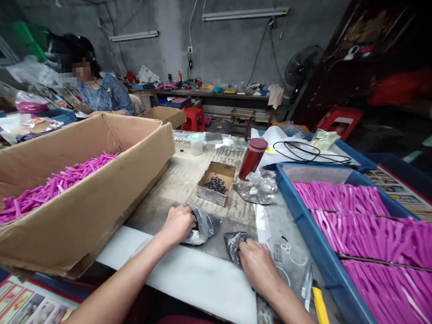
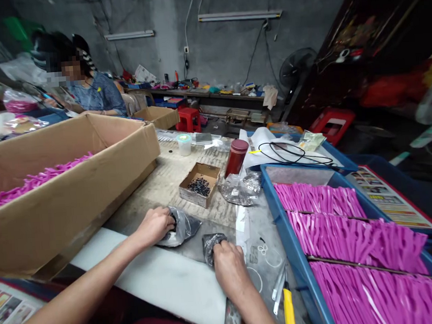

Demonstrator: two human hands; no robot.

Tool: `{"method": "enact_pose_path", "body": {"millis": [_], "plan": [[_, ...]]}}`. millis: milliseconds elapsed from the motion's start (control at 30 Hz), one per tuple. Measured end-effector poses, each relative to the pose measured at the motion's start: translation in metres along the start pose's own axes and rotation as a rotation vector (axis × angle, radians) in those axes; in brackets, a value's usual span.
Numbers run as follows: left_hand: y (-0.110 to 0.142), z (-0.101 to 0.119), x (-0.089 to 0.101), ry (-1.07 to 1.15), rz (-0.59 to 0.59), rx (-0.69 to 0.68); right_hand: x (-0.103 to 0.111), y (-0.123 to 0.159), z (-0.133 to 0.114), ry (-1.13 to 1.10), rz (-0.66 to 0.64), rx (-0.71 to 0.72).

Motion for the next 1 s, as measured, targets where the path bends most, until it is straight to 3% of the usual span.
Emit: {"method": "enact_pose_path", "body": {"millis": [200, 367, 600, 1000], "plan": [[-0.007, 0.008, -0.011, -0.050, -0.004, 0.019, 0.002, 0.003, 0.001, -0.042, 0.027, -0.033], [0.000, 0.008, -0.007, -0.058, 0.016, 0.050, 0.005, 0.006, 0.004, -0.134, 0.110, -0.013], [0.009, 0.000, -0.003, 0.116, 0.037, 0.104, 0.010, 0.010, 0.007, -0.274, 0.235, 0.014], [0.009, -0.001, 0.008, 0.278, 0.156, 0.206, 0.015, 0.012, 0.007, -0.329, 0.223, 0.000]]}}
Point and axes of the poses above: each hand's wrist, its own y-axis away from the middle knuckle, its own x-axis out of the back of the hand, z = x × y, the point moved 5 cm from there along -y, towards the middle knuckle, and after that the axes turned 12 degrees about -x, right-handed, at the moved point
